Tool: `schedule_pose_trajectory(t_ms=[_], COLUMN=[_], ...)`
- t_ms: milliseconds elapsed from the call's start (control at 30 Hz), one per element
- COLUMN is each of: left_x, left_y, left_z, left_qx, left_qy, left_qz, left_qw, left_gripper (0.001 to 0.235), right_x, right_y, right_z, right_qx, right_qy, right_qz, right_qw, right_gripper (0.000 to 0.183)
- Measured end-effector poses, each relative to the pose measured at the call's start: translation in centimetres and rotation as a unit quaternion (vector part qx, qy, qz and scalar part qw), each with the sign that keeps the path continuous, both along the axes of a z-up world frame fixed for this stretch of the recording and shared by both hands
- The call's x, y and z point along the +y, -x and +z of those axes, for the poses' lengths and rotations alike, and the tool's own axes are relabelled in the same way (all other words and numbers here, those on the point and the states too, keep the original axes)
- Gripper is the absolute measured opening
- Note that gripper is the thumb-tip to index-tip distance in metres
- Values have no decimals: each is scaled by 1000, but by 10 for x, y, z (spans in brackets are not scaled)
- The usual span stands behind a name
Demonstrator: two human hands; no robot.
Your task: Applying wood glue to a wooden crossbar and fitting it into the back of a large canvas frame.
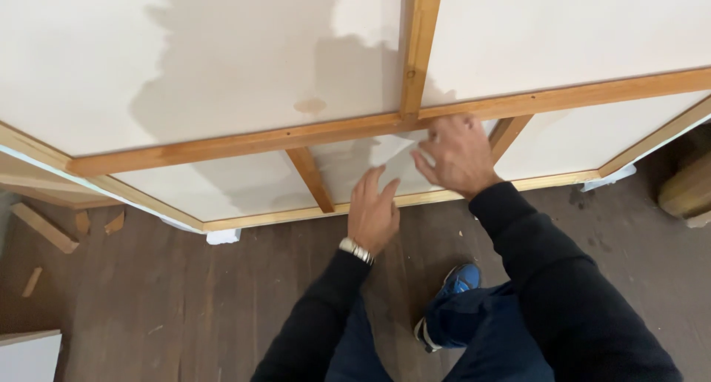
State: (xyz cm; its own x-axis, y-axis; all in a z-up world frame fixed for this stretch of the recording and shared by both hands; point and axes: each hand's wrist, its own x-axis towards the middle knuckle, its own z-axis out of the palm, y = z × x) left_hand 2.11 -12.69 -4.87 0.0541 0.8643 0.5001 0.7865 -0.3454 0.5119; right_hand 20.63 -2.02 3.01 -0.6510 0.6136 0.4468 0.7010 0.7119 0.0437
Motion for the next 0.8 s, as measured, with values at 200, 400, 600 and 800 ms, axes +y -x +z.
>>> schedule_pose_trajectory(t_ms=[200, 400, 600, 800], left_x=[-55, -85, -103, -118], left_y=[6, -16, -29, -29], left_z=[-44, -75, -78, -89], left_qx=[-62, -84, -114, -105], left_qy=[112, 200, 223, 256], left_qz=[-11, -27, -52, -57], left_qw=[992, 976, 967, 959], left_gripper=[48, 42, 42, 41], right_x=[2, 16, 9, 14], right_y=[13, 45, 44, 27], right_z=[-7, -11, 23, 15], right_qx=[48, 303, 385, 295], right_qy=[247, 611, 592, 624], right_qz=[-45, 0, 38, -60], right_qw=[967, 731, 707, 721], right_gripper=[37, 45, 48, 44])
